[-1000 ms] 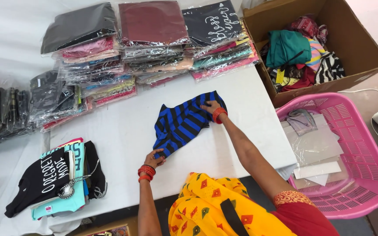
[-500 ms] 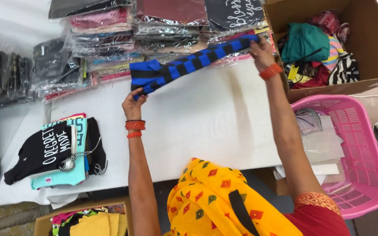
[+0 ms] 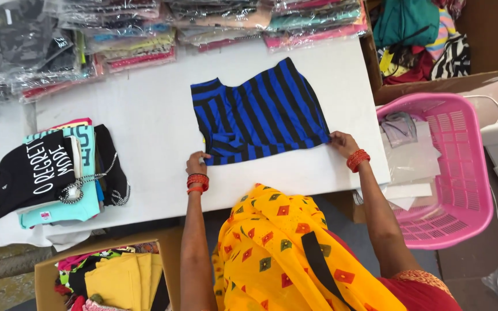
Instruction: The person folds a navy blue t-shirt on a white table, places it into a clear plastic bag, and stacks it with other packaged items. They then fold a blue and black striped t-shirt and place it on the table.
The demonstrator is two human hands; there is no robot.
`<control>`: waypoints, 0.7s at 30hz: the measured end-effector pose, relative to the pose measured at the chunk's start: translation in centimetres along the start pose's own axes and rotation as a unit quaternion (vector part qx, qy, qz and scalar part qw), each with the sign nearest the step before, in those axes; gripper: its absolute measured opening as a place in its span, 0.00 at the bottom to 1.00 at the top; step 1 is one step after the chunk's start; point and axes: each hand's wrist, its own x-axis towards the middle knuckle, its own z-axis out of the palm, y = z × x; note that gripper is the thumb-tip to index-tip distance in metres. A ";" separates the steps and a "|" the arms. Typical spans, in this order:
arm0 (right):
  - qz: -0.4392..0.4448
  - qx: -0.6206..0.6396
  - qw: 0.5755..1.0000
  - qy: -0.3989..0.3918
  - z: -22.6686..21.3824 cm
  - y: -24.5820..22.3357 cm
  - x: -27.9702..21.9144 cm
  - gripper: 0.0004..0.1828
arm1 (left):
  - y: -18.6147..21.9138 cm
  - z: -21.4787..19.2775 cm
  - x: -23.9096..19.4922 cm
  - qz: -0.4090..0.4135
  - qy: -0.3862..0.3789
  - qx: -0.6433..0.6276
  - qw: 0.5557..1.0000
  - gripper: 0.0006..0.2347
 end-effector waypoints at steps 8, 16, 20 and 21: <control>0.161 -0.141 0.977 0.024 1.5 -6.0 0.5 0.25 | 8.6 2.7 3.5 0.045 -0.041 0.179 0.982 0.37; 0.218 -0.288 0.932 0.017 3.5 -10.4 1.0 0.25 | 8.2 5.9 6.4 0.035 -0.142 0.367 0.919 0.20; 0.170 -0.260 0.950 0.035 2.5 -7.1 0.5 0.18 | 9.9 3.0 4.6 0.156 -0.091 0.394 0.901 0.14; 0.170 -0.261 0.950 0.034 2.1 -6.1 -0.1 0.18 | 9.2 2.6 3.3 0.155 -0.091 0.394 0.901 0.14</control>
